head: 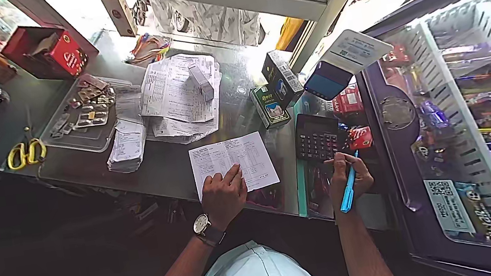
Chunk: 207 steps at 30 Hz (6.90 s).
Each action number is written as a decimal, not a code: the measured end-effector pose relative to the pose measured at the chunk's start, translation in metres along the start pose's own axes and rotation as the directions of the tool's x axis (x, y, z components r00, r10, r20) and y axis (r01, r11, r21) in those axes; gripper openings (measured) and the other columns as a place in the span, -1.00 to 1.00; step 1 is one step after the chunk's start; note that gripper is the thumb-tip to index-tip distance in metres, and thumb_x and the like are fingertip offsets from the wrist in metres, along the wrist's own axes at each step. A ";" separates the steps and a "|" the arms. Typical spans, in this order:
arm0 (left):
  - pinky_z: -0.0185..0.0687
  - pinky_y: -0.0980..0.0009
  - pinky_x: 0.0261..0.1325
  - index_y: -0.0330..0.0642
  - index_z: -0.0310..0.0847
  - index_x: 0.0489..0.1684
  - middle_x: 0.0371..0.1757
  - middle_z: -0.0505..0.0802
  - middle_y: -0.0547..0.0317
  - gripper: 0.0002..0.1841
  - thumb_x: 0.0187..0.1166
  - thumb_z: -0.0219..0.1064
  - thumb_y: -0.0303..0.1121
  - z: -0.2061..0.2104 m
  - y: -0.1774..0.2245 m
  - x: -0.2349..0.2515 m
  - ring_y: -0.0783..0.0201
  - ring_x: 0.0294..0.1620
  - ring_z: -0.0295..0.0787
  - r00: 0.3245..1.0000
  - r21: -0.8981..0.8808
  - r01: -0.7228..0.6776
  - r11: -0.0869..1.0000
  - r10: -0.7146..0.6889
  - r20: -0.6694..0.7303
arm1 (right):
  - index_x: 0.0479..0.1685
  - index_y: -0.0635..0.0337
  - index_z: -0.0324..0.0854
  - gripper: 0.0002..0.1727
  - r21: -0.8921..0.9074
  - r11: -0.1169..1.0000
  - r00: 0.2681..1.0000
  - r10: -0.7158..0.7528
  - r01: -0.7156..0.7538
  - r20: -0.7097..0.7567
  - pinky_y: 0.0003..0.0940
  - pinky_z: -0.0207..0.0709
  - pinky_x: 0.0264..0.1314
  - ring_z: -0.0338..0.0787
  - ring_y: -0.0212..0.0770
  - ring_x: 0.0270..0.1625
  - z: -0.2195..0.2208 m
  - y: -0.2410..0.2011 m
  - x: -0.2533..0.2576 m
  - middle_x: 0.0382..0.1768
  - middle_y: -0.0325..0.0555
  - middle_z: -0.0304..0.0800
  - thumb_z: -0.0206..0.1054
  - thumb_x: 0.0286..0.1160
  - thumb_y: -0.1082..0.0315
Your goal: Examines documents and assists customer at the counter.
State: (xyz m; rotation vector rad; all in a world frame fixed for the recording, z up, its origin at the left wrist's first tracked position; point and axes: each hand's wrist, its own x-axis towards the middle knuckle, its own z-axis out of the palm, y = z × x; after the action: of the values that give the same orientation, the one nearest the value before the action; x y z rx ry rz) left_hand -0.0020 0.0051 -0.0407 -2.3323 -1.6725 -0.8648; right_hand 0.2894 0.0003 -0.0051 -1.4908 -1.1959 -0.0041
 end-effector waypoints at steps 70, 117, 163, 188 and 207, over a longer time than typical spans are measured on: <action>0.50 0.28 -0.36 0.16 0.97 -0.22 0.11 0.95 0.44 -0.70 0.48 0.23 -0.12 0.008 -0.001 -0.004 0.33 -0.46 0.72 0.990 0.009 0.047 0.999 -0.046 -0.132 | -0.20 0.55 0.73 -0.71 -0.003 1.000 0.998 0.024 -0.024 -0.053 -0.81 0.60 -0.29 0.75 -0.75 -0.42 0.002 -0.004 -0.003 -0.46 -0.15 0.85 0.27 0.61 0.39; 0.48 0.28 -0.40 0.15 0.98 -0.26 0.04 0.96 0.39 -0.64 0.47 0.15 -0.12 0.009 -0.006 -0.003 0.31 -0.50 0.70 0.988 -0.032 0.026 0.999 -0.031 -0.153 | 0.01 0.39 0.65 -0.54 0.448 -0.647 0.403 0.229 -0.617 0.886 -0.21 0.84 -0.08 0.93 0.08 -0.14 0.111 -0.114 0.019 -0.07 0.32 0.84 0.45 0.30 0.16; 0.42 0.23 -0.38 0.09 0.95 -0.19 0.11 0.95 0.35 -0.65 0.54 0.14 -0.15 0.006 -0.002 -0.003 0.24 -0.49 0.66 0.992 -0.047 0.048 0.998 -0.053 -0.110 | 0.10 0.30 0.68 -0.44 0.283 0.947 0.988 -0.150 0.150 -0.024 -0.39 0.69 0.35 0.78 -0.26 0.32 0.116 -0.075 -0.033 0.12 -0.01 0.84 0.76 0.01 0.39; 0.49 0.21 -0.32 0.10 0.95 -0.14 0.15 0.94 0.35 -0.67 0.54 0.18 -0.14 0.005 -0.003 -0.005 0.23 -0.41 0.74 0.997 -0.025 0.039 0.999 -0.040 -0.061 | 0.02 0.13 0.82 -0.63 -0.105 0.981 0.964 -0.135 0.163 0.231 0.04 0.65 0.08 0.80 0.05 0.05 0.173 -0.075 0.027 0.06 0.04 0.84 0.64 0.30 0.14; 0.43 0.20 -0.33 0.07 0.95 -0.12 0.15 0.95 0.34 -0.66 0.55 0.16 -0.16 0.003 -0.002 -0.004 0.23 -0.44 0.71 0.997 -0.042 0.044 0.998 -0.047 -0.064 | -0.36 0.25 0.84 -0.92 0.249 0.949 0.808 0.009 -0.192 0.590 -0.67 0.64 -0.35 0.75 -0.59 -0.45 0.111 -0.069 -0.032 -0.46 -0.25 0.88 0.46 0.26 0.44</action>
State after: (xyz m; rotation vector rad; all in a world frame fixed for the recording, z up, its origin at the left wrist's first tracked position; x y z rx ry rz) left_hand -0.0038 0.0041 -0.0452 -2.2739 -1.7034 -0.9810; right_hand 0.1637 0.0481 -0.0100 -1.3150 -1.5171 0.7327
